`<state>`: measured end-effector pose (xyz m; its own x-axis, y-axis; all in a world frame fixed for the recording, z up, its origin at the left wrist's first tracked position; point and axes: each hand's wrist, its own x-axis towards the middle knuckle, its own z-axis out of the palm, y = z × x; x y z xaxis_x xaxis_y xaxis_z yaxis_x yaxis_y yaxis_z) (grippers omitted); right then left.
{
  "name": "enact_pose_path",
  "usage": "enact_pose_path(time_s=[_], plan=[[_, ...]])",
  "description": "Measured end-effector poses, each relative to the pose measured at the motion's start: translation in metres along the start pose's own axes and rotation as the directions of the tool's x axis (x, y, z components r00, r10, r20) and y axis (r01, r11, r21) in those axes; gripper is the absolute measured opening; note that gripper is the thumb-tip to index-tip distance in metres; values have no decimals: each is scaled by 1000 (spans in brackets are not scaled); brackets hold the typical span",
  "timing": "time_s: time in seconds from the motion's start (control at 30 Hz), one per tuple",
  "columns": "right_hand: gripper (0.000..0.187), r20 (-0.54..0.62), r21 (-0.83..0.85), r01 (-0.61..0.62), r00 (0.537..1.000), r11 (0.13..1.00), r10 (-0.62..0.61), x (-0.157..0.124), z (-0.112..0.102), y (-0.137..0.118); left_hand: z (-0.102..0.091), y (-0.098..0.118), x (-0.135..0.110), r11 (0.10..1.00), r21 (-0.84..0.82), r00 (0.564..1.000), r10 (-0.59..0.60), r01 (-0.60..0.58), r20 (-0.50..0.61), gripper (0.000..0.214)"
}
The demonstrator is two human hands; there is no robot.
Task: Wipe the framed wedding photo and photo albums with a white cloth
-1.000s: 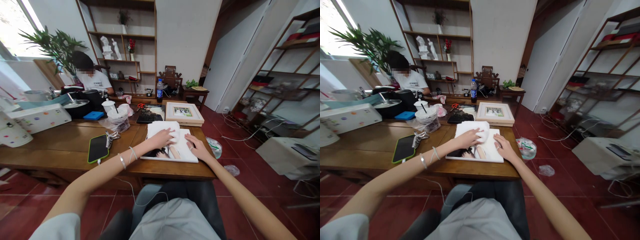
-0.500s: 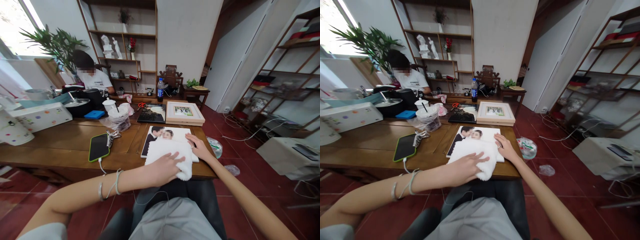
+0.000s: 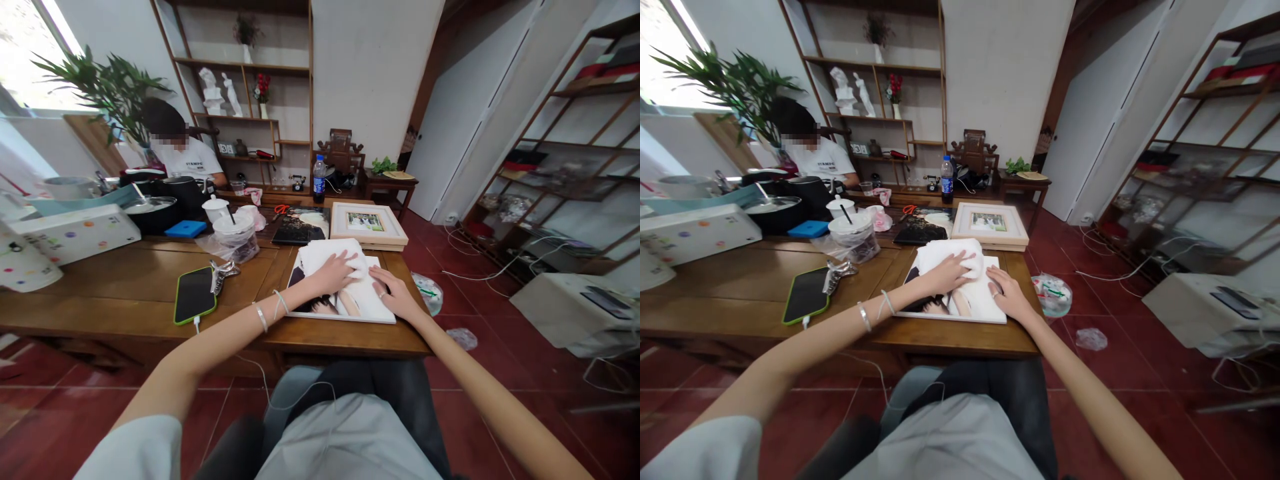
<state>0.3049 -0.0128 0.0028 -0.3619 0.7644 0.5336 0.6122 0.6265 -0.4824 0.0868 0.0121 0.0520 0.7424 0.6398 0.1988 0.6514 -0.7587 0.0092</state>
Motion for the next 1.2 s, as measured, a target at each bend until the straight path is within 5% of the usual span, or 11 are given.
enact_pose_path(time_s=[0.3, 0.53, 0.73, 1.03, 1.2], plan=[[38, 9, -31, 18, 1000, 999, -18, 0, 0, 3, 2, 70, -41, 987, 163, 1000, 7, -6, -5, 25], [48, 25, 20, 25, 999, 999, -25, -1, -1, 4, -3, 114, -86, 976, 149, 986, 146, -156, 77, 18], [52, 20, 34, 24, 999, 999, -25, -1, -1, 5, -16, 95, -80, 977, 101, 982, 183, -187, 46, 24], [34, -1, 15, -17, 1000, 1000, 17, -1, 1, 2, -6, 13, -8, 998, 35, 999, 46, -47, 28, 33], [40, -79, 136, -151, 984, 979, 162, 0, -3, -2, 6, 13, 21, 998, 65, 1000, 7, -6, -10, 36]])
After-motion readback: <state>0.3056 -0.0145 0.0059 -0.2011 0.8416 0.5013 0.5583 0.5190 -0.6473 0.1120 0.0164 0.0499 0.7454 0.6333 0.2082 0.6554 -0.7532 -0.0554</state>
